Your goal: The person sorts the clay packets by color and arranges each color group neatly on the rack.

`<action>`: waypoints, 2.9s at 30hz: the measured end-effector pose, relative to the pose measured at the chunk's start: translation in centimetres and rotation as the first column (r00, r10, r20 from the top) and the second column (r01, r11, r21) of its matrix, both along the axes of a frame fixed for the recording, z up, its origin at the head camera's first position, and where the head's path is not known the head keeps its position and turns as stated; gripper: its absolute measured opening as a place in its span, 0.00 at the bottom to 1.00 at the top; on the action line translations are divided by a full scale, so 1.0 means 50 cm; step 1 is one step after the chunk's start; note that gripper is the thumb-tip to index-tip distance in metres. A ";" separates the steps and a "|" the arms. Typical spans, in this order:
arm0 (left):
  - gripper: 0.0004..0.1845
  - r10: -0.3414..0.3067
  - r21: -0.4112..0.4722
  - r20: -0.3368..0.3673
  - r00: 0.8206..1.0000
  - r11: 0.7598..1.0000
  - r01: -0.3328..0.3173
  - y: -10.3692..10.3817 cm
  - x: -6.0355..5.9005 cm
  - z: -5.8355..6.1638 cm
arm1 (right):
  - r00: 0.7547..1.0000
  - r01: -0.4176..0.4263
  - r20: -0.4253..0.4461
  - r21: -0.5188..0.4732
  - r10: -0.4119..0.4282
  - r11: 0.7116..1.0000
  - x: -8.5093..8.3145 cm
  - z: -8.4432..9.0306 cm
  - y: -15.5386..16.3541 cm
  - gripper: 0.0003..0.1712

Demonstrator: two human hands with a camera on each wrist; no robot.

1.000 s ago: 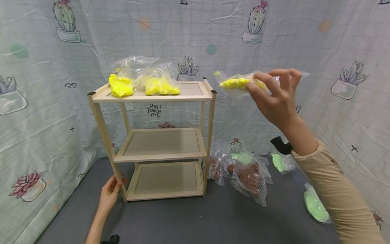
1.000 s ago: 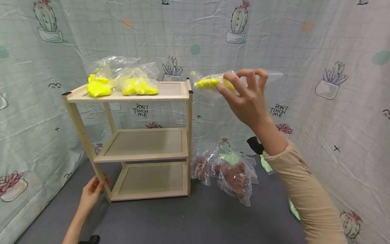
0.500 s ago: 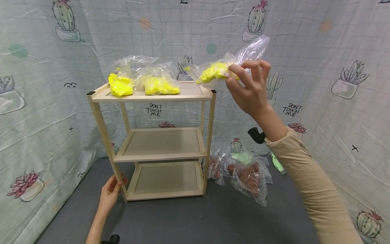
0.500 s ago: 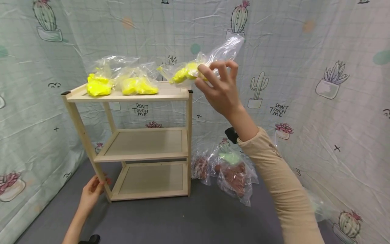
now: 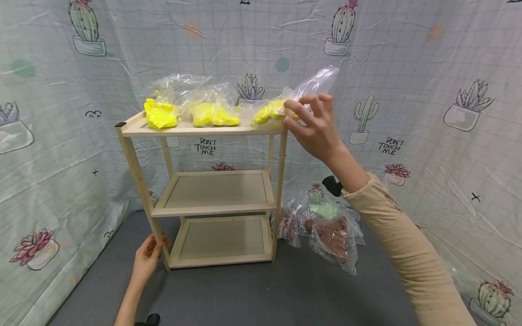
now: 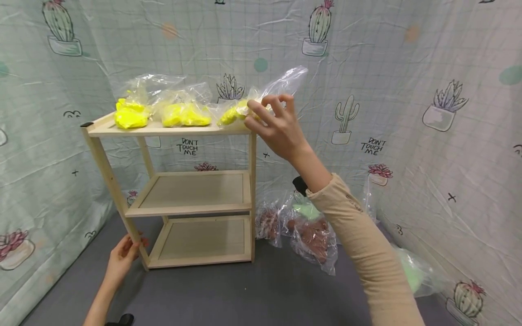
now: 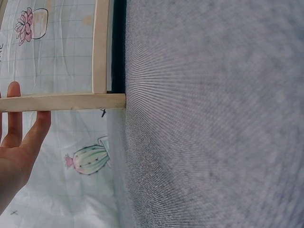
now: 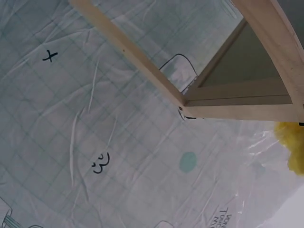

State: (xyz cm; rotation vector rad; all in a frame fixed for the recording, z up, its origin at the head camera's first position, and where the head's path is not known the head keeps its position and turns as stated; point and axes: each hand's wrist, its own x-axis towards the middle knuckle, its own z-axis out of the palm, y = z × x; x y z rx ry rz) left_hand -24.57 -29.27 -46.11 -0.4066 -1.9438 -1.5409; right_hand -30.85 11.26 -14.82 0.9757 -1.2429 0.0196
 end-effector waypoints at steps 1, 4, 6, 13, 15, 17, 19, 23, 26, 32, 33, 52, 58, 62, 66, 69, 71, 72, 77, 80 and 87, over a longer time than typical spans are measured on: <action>0.16 0.003 -0.003 -0.002 1.000 1.000 -0.003 0.000 0.000 0.000 | 1.000 -0.005 0.021 0.015 0.005 1.000 0.001 -0.002 0.003 0.07; 0.15 0.025 -0.003 -0.004 1.000 1.000 -0.025 0.001 -0.001 0.000 | 0.995 -0.026 0.097 0.068 0.019 0.997 0.005 -0.008 0.012 0.06; 0.15 0.040 0.007 0.004 0.999 0.999 -0.041 0.002 -0.001 0.001 | 0.991 -0.022 0.132 0.104 0.008 0.994 0.009 -0.012 0.018 0.09; 0.14 0.039 0.025 0.020 0.999 0.999 -0.040 0.004 -0.003 0.000 | 0.974 0.072 0.197 0.196 -0.112 0.978 0.024 -0.023 0.033 0.24; 0.15 0.039 0.031 0.022 0.999 0.999 -0.040 0.005 -0.003 -0.001 | 0.970 0.086 0.209 0.185 -0.125 0.979 0.026 -0.022 0.032 0.23; 0.15 0.040 0.038 0.025 0.999 0.998 -0.041 0.004 -0.002 -0.001 | 0.970 0.087 0.212 0.156 -0.119 0.984 0.027 -0.021 0.030 0.20; 0.15 0.033 0.049 0.023 0.999 0.998 -0.034 0.004 -0.001 -0.001 | 0.972 0.068 0.217 0.124 -0.094 0.990 0.026 -0.017 0.027 0.16; 0.16 0.010 0.061 0.009 1.000 0.998 -0.010 0.003 0.001 0.001 | 0.977 0.012 0.211 0.096 -0.032 0.995 0.024 -0.009 0.019 0.14; 0.17 0.005 0.063 0.003 1.000 0.998 -0.005 0.005 0.002 0.002 | 0.980 0.036 0.192 0.101 -0.055 0.994 0.023 -0.002 0.009 0.15; 0.18 0.022 0.045 0.003 1.000 0.999 -0.022 0.008 0.005 0.003 | 0.977 0.136 0.153 0.103 -0.151 0.985 0.021 0.007 -0.023 0.15; 0.18 0.026 0.040 0.004 1.000 0.999 -0.026 0.008 0.006 0.003 | 0.975 0.142 0.156 0.109 -0.158 0.984 0.020 0.007 -0.029 0.15; 0.16 -0.002 0.064 -0.020 1.000 0.998 0.003 0.015 0.008 0.001 | 0.904 0.190 0.345 0.209 -0.254 0.959 0.006 -0.027 -0.048 0.12; 0.16 0.006 0.055 -0.019 1.000 0.999 -0.005 0.014 0.008 0.001 | 0.874 0.244 0.370 0.227 -0.315 0.943 0.015 -0.034 -0.060 0.16; 0.15 0.037 0.014 -0.010 0.999 0.999 -0.036 0.013 0.008 0.000 | 0.842 0.302 0.380 0.254 -0.382 0.919 0.021 -0.032 -0.069 0.20; 0.12 0.033 0.007 -0.007 0.999 0.999 -0.033 0.013 0.007 -0.002 | 0.807 0.343 0.396 0.288 -0.438 0.894 0.021 -0.033 -0.073 0.24; 0.12 0.027 0.037 0.000 1.000 0.999 -0.027 0.012 0.006 -0.002 | 0.791 0.349 0.410 0.307 -0.455 0.885 0.020 -0.035 -0.072 0.26; 0.12 0.030 0.037 0.002 1.000 0.999 -0.030 0.012 0.006 -0.002 | 0.788 0.346 0.416 0.312 -0.454 0.885 0.019 -0.035 -0.070 0.27; 0.13 0.026 0.040 0.003 1.000 0.999 -0.027 0.011 0.006 -0.002 | 0.788 0.345 0.417 0.312 -0.453 0.885 0.019 -0.036 -0.069 0.27; 0.13 0.005 0.027 -0.012 1.000 1.000 -0.005 0.009 0.005 -0.003 | 0.796 0.335 0.420 0.296 -0.436 0.895 0.021 -0.041 -0.061 0.28; 0.12 0.008 0.035 -0.017 1.000 0.999 -0.007 0.009 0.004 -0.005 | 0.813 0.310 0.421 0.273 -0.403 0.911 0.025 -0.049 -0.054 0.28; 0.14 0.055 0.020 0.027 0.998 0.998 -0.056 0.008 0.003 -0.008 | 0.879 0.256 0.354 0.214 -0.319 0.943 0.045 -0.078 -0.026 0.29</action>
